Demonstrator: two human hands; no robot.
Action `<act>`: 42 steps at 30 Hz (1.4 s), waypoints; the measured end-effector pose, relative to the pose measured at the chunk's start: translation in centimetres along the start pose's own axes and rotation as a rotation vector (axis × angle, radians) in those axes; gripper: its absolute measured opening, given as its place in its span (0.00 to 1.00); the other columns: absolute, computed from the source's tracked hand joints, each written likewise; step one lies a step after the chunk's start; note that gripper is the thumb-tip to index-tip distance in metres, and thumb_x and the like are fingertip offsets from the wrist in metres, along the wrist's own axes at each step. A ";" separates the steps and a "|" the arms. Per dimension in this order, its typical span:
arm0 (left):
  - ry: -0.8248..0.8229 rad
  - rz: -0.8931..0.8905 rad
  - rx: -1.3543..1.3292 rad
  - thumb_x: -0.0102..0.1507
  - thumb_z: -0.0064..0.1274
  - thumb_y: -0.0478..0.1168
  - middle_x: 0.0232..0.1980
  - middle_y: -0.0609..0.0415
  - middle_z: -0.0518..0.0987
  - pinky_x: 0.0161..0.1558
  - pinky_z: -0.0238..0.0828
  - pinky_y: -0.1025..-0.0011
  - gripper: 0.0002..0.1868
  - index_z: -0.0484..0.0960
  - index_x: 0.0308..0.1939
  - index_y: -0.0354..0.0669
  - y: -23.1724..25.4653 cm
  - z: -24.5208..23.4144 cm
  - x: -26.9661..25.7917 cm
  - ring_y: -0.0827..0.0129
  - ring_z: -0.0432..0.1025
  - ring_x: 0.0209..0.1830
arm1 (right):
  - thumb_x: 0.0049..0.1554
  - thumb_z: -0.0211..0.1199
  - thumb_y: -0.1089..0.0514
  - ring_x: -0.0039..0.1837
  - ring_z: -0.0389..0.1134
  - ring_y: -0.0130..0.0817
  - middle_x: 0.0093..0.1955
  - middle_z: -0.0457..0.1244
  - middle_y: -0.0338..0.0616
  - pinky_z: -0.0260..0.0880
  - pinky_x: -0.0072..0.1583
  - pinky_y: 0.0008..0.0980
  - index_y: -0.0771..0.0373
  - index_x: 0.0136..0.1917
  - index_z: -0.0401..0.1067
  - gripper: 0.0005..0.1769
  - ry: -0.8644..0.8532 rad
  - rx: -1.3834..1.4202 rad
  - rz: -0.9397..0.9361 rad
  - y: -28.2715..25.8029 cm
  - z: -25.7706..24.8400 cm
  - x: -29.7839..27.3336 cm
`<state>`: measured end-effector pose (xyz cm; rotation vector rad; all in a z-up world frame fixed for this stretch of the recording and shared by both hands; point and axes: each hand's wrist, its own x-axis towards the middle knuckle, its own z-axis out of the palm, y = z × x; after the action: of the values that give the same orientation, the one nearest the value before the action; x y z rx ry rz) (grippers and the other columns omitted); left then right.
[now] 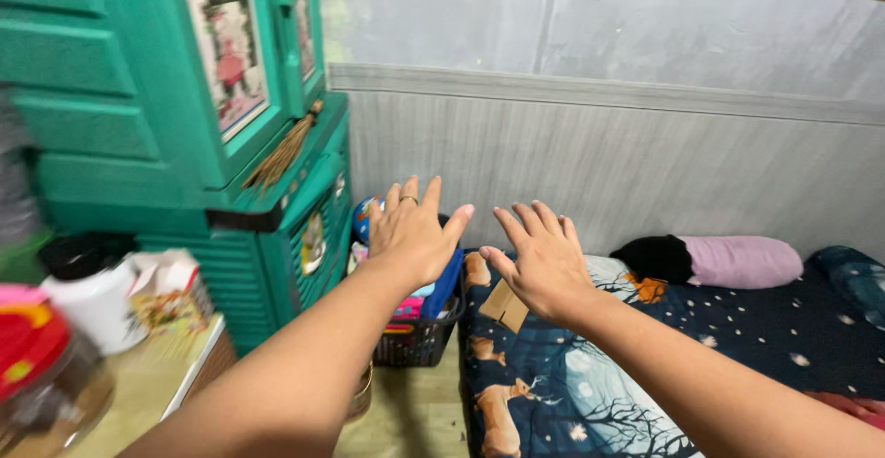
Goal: The person organizes a cluttered bedroom by picking up a remote control, a balloon, and a broom, placing them on a cabinet and bed. They then pick up a package and a pillow, placing them on the cabinet and bed respectively. Finally, they sweep the bed with the broom and fold a blanket.
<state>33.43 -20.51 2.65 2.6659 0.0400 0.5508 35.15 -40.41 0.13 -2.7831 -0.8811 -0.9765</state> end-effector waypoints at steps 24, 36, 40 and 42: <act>-0.152 -0.383 0.206 0.60 0.55 0.41 0.71 0.37 0.65 0.63 0.68 0.49 0.28 0.72 0.65 0.46 -30.1 5.5 25.3 0.42 0.65 0.69 | 0.60 0.53 0.34 0.76 0.51 0.53 0.76 0.53 0.55 0.52 0.72 0.49 0.58 0.76 0.57 0.39 -0.349 0.271 0.221 -0.5 18.9 22.6; -0.082 -0.393 -0.031 0.61 0.54 0.38 0.56 0.32 0.80 0.57 0.74 0.51 0.26 0.70 0.63 0.34 -27.7 9.5 29.1 0.41 0.76 0.57 | 0.59 0.57 0.35 0.73 0.56 0.53 0.71 0.59 0.54 0.57 0.72 0.46 0.58 0.73 0.61 0.38 -0.545 0.332 0.457 5.6 20.5 15.9; -0.141 -0.253 -0.102 0.62 0.55 0.44 0.53 0.36 0.81 0.54 0.72 0.50 0.23 0.74 0.60 0.42 -22.0 11.7 29.2 0.43 0.76 0.55 | 0.56 0.63 0.43 0.72 0.58 0.53 0.69 0.60 0.57 0.58 0.72 0.45 0.59 0.72 0.61 0.35 -0.488 0.352 0.477 9.0 19.8 11.9; -0.186 -0.036 -0.187 0.58 0.53 0.37 0.52 0.40 0.83 0.56 0.72 0.52 0.23 0.78 0.59 0.49 -19.7 12.6 28.4 0.46 0.76 0.56 | 0.52 0.67 0.47 0.73 0.59 0.51 0.69 0.60 0.55 0.59 0.72 0.43 0.57 0.72 0.61 0.37 -0.470 0.333 0.582 10.6 18.8 9.8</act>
<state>65.48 -4.37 -5.19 2.5162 -0.0168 0.2781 57.46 -39.93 -7.73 -2.7324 -0.1822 -0.0808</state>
